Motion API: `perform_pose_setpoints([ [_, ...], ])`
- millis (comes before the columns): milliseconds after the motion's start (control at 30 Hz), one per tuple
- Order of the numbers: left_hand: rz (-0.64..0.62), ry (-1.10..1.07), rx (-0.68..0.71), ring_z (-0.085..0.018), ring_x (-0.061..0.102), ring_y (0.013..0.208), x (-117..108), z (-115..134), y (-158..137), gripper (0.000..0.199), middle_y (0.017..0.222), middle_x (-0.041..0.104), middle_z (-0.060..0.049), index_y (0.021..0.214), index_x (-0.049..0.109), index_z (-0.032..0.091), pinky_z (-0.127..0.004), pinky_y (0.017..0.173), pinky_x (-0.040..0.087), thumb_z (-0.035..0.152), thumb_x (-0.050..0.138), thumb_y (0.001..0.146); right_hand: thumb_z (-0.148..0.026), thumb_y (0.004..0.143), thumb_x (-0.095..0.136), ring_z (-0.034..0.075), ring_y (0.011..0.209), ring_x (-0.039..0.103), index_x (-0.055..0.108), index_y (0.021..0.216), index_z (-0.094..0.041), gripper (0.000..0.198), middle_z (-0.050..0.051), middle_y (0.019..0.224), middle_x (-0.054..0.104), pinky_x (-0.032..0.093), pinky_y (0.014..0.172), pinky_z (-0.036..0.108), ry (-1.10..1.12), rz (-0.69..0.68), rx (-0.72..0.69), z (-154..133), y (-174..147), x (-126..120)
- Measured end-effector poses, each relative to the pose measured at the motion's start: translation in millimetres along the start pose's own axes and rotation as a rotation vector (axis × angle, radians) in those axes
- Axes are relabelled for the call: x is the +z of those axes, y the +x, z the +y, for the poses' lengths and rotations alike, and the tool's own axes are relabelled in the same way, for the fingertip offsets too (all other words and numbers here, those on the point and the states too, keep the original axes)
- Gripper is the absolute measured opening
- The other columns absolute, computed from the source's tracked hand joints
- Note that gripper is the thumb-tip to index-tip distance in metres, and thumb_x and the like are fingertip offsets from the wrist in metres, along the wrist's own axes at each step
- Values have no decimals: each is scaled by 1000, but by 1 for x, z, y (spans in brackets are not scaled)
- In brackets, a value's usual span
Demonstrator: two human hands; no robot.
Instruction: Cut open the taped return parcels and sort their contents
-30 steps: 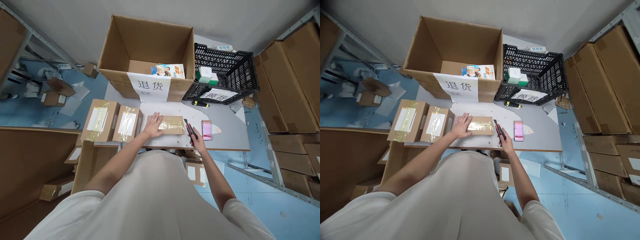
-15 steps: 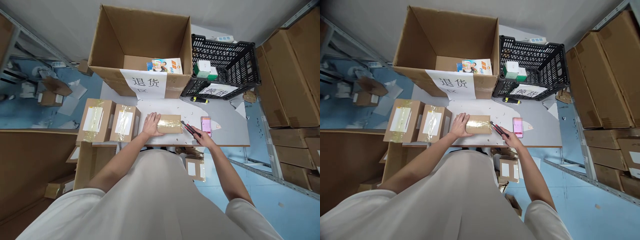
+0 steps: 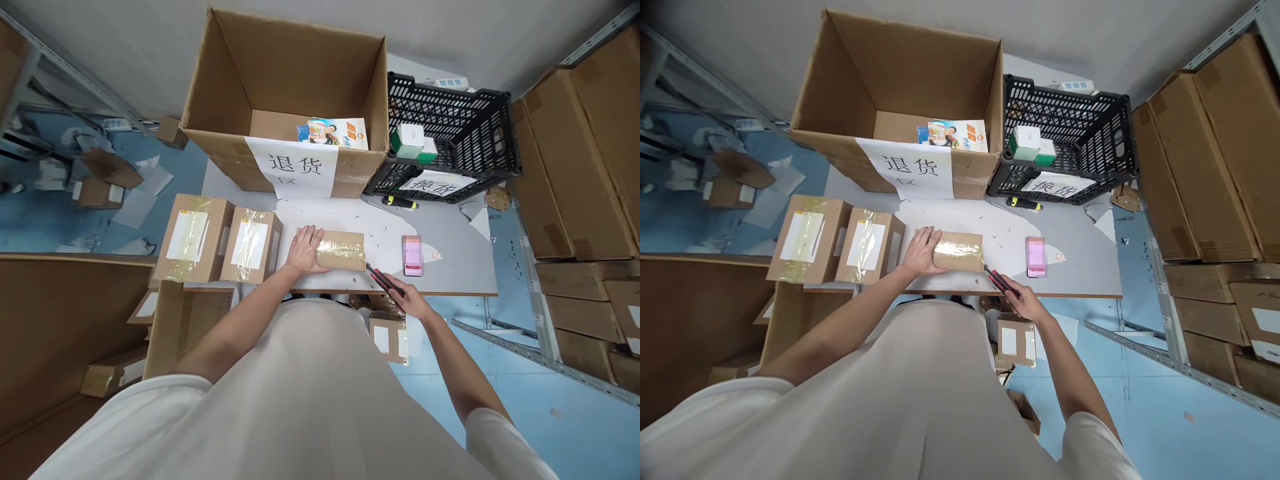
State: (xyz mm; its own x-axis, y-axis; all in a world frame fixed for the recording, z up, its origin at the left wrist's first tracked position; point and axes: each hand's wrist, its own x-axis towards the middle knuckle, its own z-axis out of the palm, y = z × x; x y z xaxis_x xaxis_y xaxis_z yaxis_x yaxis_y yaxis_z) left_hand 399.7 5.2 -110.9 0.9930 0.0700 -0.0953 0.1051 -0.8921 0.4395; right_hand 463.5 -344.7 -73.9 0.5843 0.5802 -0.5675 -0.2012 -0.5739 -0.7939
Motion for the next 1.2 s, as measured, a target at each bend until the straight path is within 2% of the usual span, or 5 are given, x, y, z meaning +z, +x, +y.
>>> perform_pose_setpoints([
  [267, 29, -83, 50, -44, 17, 142, 2, -6, 1, 124, 154, 22, -22, 147, 27, 15, -59, 113, 20, 69, 77, 48, -56, 81, 57, 8, 43, 50, 34, 144, -24, 74, -1, 78, 62, 42, 39, 23, 277, 379, 2, 28, -11, 23],
  [433, 307, -333, -102, -41, 7, 145, 15, -13, -27, 131, 158, 3, -22, 151, 13, 16, -56, 116, 17, 67, 79, 49, -58, 75, 62, 16, 82, 65, 53, 107, -20, 51, 7, 101, 66, 53, 61, 27, 470, 548, -97, 19, 42, 42],
  [733, 236, -807, -431, -22, 66, 104, 42, -28, -62, 54, 120, 66, -12, 133, 51, 15, -36, 94, 51, 40, 56, 85, -57, 76, 54, 12, 64, 58, 48, 102, -22, 44, -3, 75, 60, 49, 61, 26, 448, 519, -132, 4, 97, 73],
  [933, 313, -627, -618, -24, 69, 94, 18, -32, -42, 33, 100, 74, -10, 103, 72, 13, -35, 90, 52, 36, 54, 87, -54, 76, 55, 14, 82, 60, 51, 101, -21, 42, 3, 95, 63, 49, 75, 29, 413, 532, -183, -17, 111, 65],
  [1200, 241, -703, -596, -26, 62, 113, 29, -40, -35, 43, 124, 64, -13, 127, 60, 13, -40, 100, 46, 32, 50, 90, -54, 73, 57, 17, 92, 60, 53, 100, -20, 43, 5, 99, 65, 48, 84, 33, 431, 511, -181, -24, 134, 68],
])
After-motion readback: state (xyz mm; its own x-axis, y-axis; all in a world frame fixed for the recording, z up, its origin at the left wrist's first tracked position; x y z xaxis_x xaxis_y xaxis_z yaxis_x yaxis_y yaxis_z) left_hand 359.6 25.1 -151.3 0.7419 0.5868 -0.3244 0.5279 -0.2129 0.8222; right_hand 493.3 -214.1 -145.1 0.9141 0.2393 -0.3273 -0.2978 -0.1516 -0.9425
